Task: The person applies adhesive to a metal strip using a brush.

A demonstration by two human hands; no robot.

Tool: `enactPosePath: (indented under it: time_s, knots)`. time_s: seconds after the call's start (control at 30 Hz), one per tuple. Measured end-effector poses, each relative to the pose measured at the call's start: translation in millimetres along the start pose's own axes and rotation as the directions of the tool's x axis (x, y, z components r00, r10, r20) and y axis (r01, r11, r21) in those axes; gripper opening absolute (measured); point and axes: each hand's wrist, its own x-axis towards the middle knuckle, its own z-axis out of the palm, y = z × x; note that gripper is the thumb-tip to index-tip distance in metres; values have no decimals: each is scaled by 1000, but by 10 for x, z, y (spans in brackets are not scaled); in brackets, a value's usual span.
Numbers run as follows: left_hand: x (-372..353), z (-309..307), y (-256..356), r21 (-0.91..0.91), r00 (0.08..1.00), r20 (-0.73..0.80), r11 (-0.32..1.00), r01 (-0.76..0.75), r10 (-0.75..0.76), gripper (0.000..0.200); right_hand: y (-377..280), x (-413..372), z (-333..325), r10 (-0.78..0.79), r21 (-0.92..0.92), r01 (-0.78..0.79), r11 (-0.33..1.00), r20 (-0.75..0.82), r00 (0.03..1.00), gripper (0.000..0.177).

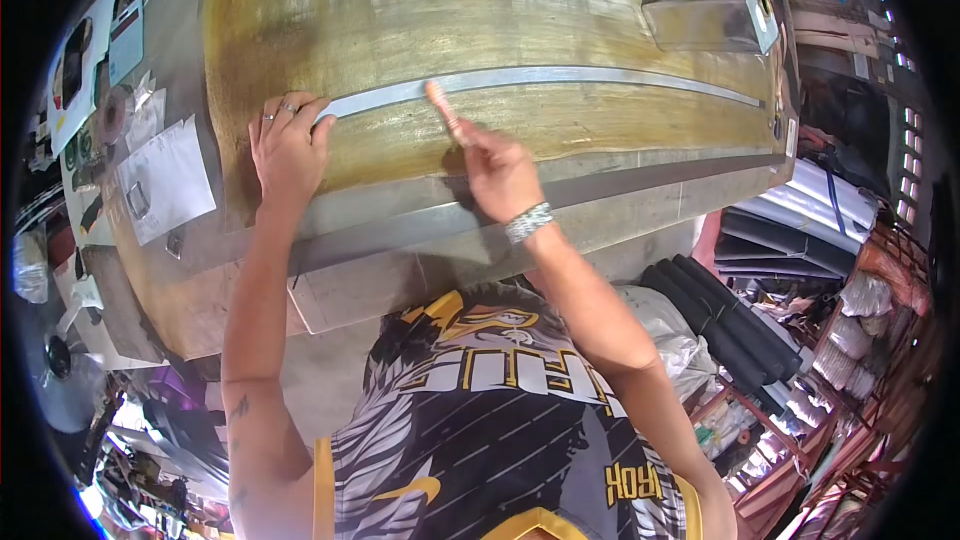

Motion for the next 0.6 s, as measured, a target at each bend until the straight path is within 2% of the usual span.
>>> enactPosePath:
  time_s: [0.03, 0.07, 0.1, 0.17, 0.2, 0.23, 0.27, 0.3, 0.33, 0.37, 0.4, 0.43, 0.5, 0.6]
  knots:
    - [-3, -2, -13, 0, 1000, -1, 1000, -8, 8, 23, 200, 26, -82, -125, 11, 126, 992, -101, 987, 33]
    - [-6, -1, -25, -1, 1000, 0, 1000, -16, 16, 22, 347, 53, -291, 30, -69, -37, 997, -94, 995, 34]
    - [-4, 2, -34, -4, 1000, -1, 1000, -25, 25, 22, 597, 91, -420, 43, -58, -57, 997, -220, 974, 37]
    - [-3, 1, -36, 9, 1000, 9, 1000, -23, 23, 22, 759, 160, -736, 240, -233, -315, 920, -302, 923, 38]
    - [-2, -2, -27, 14, 1000, 16, 1000, -27, 27, 22, 821, 148, -710, 176, -267, -257, 929, -294, 939, 38]
    - [8, -5, -13, 29, 999, 27, 999, -24, 23, 23, 740, 164, -650, 112, -300, -199, 933, -285, 952, 38]
    - [13, -13, 1, 45, 999, 39, 999, -21, 20, 23, 626, 135, -513, 129, -258, -192, 947, -242, 962, 38]
    - [12, -26, 11, 63, 999, 52, 998, -21, 18, 24, 554, 136, -319, -45, -180, 6, 984, -214, 976, 34]
    - [13, -34, 14, 70, 998, 62, 997, -16, 11, 24, 317, 125, -174, -47, -232, 21, 972, -107, 993, 32]
    - [17, -37, 15, 76, 997, 71, 997, -11, 6, 24, 230, 77, 12, -48, -121, 41, 992, -58, 997, 30]
    - [24, -38, 25, 82, 997, 78, 997, -5, -1, 25, 93, 52, 109, 1, 9, -1, 1000, 4, 1000, 31]
    - [28, -45, 38, 85, 997, 83, 996, -5, -2, 25, -102, 65, 40, 162, 18, -165, 986, 108, 981, 31]
    - [35, -56, 45, 92, 995, 97, 996, 1, -10, 25, 203, 76, 36, -54, 127, 67, 990, -106, 993, 32]
    - [31, -66, 54, 73, 995, 97, 997, 3, -10, 25, 755, 212, -672, 121, -25, -133, 991, -273, 954, 35]
